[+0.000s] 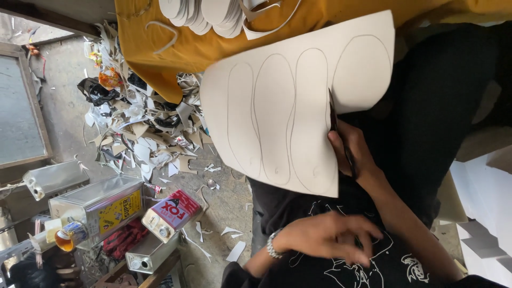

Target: Cutting out shoe sole patterns from a white material sheet using scissors

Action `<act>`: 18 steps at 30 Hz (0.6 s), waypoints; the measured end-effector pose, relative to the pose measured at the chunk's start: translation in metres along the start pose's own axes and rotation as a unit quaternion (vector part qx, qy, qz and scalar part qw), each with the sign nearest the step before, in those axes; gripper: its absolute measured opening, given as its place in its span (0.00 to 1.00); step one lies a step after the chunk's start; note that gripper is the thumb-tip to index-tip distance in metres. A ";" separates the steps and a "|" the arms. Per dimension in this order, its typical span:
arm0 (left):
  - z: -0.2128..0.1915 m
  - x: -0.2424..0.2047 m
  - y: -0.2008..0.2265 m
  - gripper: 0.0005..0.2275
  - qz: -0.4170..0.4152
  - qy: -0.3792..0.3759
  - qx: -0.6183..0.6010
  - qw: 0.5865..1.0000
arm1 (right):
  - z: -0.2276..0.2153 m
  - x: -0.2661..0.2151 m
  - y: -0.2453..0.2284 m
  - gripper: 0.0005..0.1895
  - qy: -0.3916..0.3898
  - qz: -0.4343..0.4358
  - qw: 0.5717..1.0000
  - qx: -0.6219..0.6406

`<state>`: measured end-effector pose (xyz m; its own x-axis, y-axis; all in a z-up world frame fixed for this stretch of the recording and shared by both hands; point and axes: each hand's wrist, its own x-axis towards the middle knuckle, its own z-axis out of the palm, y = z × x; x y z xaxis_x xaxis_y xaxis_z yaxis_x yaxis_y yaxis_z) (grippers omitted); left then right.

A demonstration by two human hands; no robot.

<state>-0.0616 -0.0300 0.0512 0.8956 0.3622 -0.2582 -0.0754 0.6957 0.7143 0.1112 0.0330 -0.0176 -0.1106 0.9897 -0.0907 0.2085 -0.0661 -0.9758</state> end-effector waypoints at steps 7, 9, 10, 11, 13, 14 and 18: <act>-0.088 0.038 0.136 0.13 0.217 0.282 0.525 0.773 | 0.003 -0.003 0.004 0.17 0.014 0.038 0.999 -0.010; -0.127 0.072 0.153 0.20 0.266 0.361 0.655 0.609 | -0.001 -0.001 0.001 0.19 0.016 0.028 0.999 -0.018; -0.139 0.084 0.155 0.22 0.250 0.348 0.669 0.607 | -0.003 -0.003 0.000 0.21 0.020 0.012 1.000 -0.015; -0.152 0.096 0.156 0.25 0.234 0.335 0.683 0.605 | -0.005 -0.005 0.000 0.22 0.023 -0.004 1.000 -0.013; -0.161 0.106 0.160 0.26 0.206 0.330 0.699 0.600 | -0.012 -0.009 0.009 0.23 0.026 0.003 1.000 -0.011; -0.166 0.110 0.161 0.30 0.174 0.328 0.714 0.594 | -0.014 -0.010 0.014 0.24 0.024 0.010 1.000 -0.008; -0.139 0.087 0.172 0.30 0.071 0.359 0.608 0.705 | -0.025 -0.012 0.031 0.38 -0.013 0.035 0.999 0.010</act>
<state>-0.0576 0.2073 0.0606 0.4315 0.8987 -0.0790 0.6803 -0.2666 0.6827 0.1436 0.0222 -0.0419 -0.1208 0.9790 -0.1640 0.1981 -0.1381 -0.9704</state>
